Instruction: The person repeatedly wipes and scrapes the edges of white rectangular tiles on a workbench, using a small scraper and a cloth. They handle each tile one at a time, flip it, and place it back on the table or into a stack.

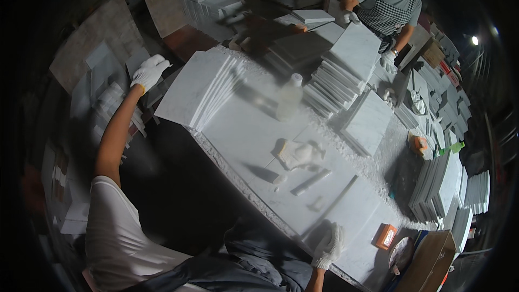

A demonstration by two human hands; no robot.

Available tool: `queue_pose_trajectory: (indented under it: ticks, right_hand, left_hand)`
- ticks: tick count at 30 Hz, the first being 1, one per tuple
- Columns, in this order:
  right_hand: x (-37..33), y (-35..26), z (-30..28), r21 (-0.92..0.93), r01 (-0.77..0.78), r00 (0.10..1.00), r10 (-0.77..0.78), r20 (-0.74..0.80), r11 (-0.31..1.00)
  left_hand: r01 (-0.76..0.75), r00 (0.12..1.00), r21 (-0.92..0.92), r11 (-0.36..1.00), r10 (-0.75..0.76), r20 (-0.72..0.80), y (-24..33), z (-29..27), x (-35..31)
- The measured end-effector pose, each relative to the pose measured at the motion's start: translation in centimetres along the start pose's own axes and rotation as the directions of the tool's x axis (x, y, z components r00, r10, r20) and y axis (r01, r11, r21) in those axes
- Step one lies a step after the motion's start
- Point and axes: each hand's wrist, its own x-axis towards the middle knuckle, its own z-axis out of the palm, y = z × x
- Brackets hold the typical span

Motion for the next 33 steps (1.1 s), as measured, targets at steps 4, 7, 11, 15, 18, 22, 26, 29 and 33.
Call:
queue_pose_trajectory:
  ticks: [4,7,11,15,18,22,26,29,33]
  right_hand:
    - [-0.1,0.5,0.3,0.017,0.014,1.0,-0.014,-0.012,1.0]
    - [-0.1,0.8,0.3,0.033,0.027,0.999,-0.026,-0.022,0.999]
    - [-0.1,0.5,0.1,0.056,0.039,0.999,-0.038,-0.02,0.998]
    - [0.0,0.1,-0.2,0.005,0.103,0.994,-0.103,-0.027,0.995]
    - [0.0,-0.2,-0.4,0.01,0.095,0.995,-0.095,-0.039,0.995]
    - [0.2,-0.2,-0.5,0.004,0.136,0.989,-0.136,-0.055,0.991]
    - [0.2,0.1,-0.5,-0.082,0.162,0.985,-0.166,-0.042,0.983]
    - [0.2,-0.1,-0.7,-0.039,0.161,0.986,-0.163,-0.048,0.986]
    - [0.8,-1.8,-1.7,-0.004,0.049,0.999,-0.049,0.003,0.999]
  left_hand:
    - [-0.045,0.998,0.047,0.998,0.047,-0.035,0.1,1.3,-0.7]
    - [-0.076,0.996,0.212,0.974,0.067,0.052,-1.6,2.7,-2.5]
    - [0.05,0.998,-0.023,0.998,-0.049,0.046,-5.2,4.5,-4.5]
    - [0.077,0.977,-0.266,0.961,-0.126,-0.172,-8.3,6.5,-6.1]
    - [-0.005,0.965,-0.414,0.91,-0.104,-0.241,-9.4,9.3,-7.5]
    - [0.122,0.886,-0.291,0.949,-0.236,-0.398,-8.7,13.1,-6.9]
    - [0.153,0.869,-0.267,0.951,-0.258,-0.422,-7.6,13.4,-5.7]
    - [0.266,0.884,-0.191,0.945,-0.318,-0.343,-6.3,12.1,-5.7]
    - [0.39,0.915,0.151,0.908,-0.364,-0.173,-3.0,9.4,-6.5]
